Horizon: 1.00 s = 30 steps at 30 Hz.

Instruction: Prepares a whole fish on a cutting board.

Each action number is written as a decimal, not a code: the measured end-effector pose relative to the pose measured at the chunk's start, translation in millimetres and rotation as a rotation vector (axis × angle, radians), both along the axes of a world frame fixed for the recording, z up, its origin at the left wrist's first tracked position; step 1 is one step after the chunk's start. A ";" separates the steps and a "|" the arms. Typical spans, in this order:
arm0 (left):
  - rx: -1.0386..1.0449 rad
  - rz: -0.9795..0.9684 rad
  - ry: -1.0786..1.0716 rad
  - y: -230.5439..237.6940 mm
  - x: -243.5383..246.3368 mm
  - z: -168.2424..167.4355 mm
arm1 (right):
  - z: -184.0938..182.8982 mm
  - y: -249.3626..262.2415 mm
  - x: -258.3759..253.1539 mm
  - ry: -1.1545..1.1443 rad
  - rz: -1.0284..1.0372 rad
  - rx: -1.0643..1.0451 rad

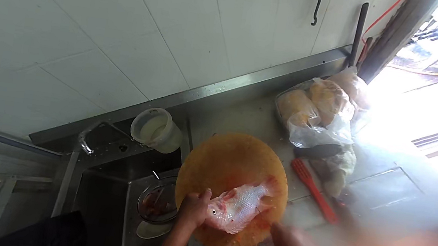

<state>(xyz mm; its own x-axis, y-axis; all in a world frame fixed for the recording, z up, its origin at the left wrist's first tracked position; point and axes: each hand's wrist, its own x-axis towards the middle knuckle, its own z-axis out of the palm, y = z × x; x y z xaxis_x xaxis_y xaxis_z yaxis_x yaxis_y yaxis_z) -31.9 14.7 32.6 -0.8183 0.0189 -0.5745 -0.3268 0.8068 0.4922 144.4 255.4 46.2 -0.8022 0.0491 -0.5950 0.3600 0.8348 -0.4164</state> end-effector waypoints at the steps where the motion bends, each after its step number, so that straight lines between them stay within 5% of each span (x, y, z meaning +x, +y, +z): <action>1: 0.014 0.013 -0.001 -0.4 -0.5 -0.4 | -0.3 9.4 -2.6 0.041 -0.034 0.006; 7: 0.025 -0.002 -0.007 0.0 2.7 -2.4 | -4.6 3.5 1.6 0.048 0.044 -0.032; 13: 0.233 -0.386 -0.092 -18.7 26.8 7.3 | -7.0 10.7 -30.7 0.046 -0.050 -0.015; 16: 0.232 -0.377 0.042 -8.0 48.7 10.3 | -7.8 -20.1 -31.8 0.098 0.090 -0.136; 20: 0.355 -0.394 0.322 -8.6 78.1 4.5 | -12.5 -15.3 -47.4 0.180 -0.042 -0.148; 24: 0.460 -0.395 0.454 -14.2 83.0 -3.8 | -8.4 -25.6 -47.2 0.324 0.194 -0.326; 28: 0.433 -0.401 0.463 -13.2 84.4 -5.7 | -0.6 -13.5 -67.0 0.167 0.196 -0.111; 30: 0.448 -0.391 0.455 -13.4 79.1 -4.7 | 15.1 -24.9 -66.9 0.149 0.291 -0.174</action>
